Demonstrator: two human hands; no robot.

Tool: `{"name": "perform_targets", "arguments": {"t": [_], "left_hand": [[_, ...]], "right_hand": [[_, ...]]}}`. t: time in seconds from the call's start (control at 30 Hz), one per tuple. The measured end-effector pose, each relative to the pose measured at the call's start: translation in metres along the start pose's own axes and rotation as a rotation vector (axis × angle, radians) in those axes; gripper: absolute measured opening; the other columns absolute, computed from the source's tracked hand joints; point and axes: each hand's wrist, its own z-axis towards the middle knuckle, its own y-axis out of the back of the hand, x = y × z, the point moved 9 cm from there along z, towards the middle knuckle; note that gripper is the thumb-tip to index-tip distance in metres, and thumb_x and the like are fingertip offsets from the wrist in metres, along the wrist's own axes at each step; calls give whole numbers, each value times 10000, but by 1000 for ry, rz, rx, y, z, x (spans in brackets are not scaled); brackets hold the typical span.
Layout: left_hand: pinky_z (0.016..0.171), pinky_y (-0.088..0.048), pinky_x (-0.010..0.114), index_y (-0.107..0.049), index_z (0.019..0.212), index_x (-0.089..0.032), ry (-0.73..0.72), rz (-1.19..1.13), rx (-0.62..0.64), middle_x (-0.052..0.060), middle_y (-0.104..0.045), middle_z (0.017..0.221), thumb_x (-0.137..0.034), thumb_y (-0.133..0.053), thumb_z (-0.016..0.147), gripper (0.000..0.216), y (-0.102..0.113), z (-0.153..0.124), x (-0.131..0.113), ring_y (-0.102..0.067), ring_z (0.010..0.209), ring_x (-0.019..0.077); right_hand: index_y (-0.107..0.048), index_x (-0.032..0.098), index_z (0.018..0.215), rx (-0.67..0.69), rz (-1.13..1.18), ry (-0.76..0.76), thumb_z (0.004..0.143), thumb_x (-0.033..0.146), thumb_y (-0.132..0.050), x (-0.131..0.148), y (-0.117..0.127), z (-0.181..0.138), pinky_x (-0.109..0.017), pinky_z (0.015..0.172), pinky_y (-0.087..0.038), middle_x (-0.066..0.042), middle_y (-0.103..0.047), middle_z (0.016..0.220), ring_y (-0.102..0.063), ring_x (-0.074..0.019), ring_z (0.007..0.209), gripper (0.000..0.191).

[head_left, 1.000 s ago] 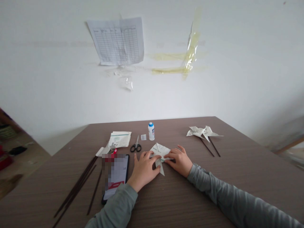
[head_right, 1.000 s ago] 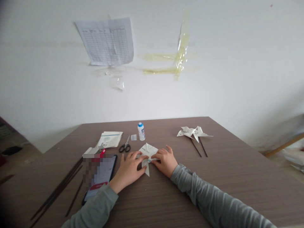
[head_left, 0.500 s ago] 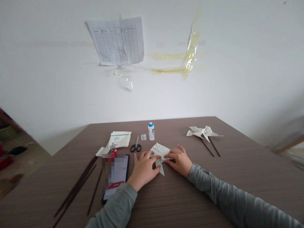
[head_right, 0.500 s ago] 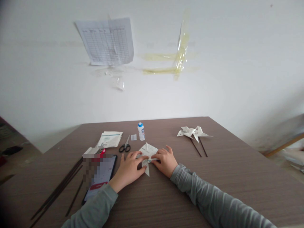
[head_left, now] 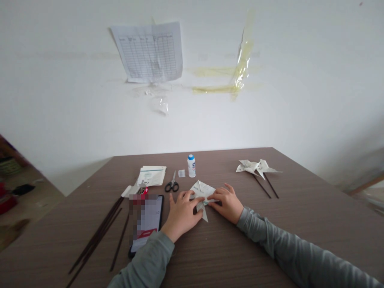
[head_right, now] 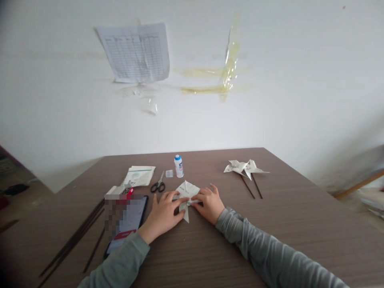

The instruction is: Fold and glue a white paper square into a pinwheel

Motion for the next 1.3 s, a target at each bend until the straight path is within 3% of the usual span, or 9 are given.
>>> {"name": "perform_targets", "arguments": {"t": [0.17, 0.53, 0.77, 1.03, 1.3], "left_hand": [[1538, -242, 1023, -907, 1693, -447, -3, 12, 29, 140, -773, 1871, -306, -828, 1178, 539, 0, 0, -1, -618, 1811, 505], [1545, -323, 978, -849, 1743, -408, 8, 9, -13, 144, -790, 1837, -294, -823, 1160, 595, -5, 0, 1, -636, 1800, 477], [1538, -318, 989, -931, 1614, -407, 5, 12, -9, 136, -800, 1840, -275, -839, 1163, 479, -1, -2, -2, -637, 1815, 490], [1525, -287, 1032, -928, 1625, -425, 13, 20, 21, 99, -672, 2001, -307, -851, 1172, 474, -4, 0, 1, -522, 1906, 546], [1534, -328, 996, -941, 1567, -377, -9, -33, -64, 141, -719, 1943, -259, -879, 1107, 478, -4, 0, -1, -571, 1855, 546]], "right_hand": [[-1028, 452, 1187, -17, 10, 3, 1135, 302, -923, 0, 2, 0, -707, 1401, -623, -62, -974, 1098, -947, -368, 1123, 190], [-1026, 444, 1182, -43, -1, 26, 1107, 285, -963, -3, 0, -1, -700, 1385, -642, -52, -980, 1085, -960, -360, 1103, 188], [-1027, 398, 1195, -38, -6, 46, 1109, 291, -974, -3, -2, 0, -736, 1367, -642, -49, -968, 1075, -939, -335, 1088, 148], [-1023, 443, 1169, -17, 19, -1, 1094, 276, -970, -4, 0, 0, -680, 1411, -608, -38, -973, 1103, -946, -345, 1128, 191], [-1030, 423, 1189, 7, 9, -7, 1099, 287, -957, -4, -2, 1, -781, 1402, -608, -45, -974, 1098, -955, -372, 1128, 179]]}}
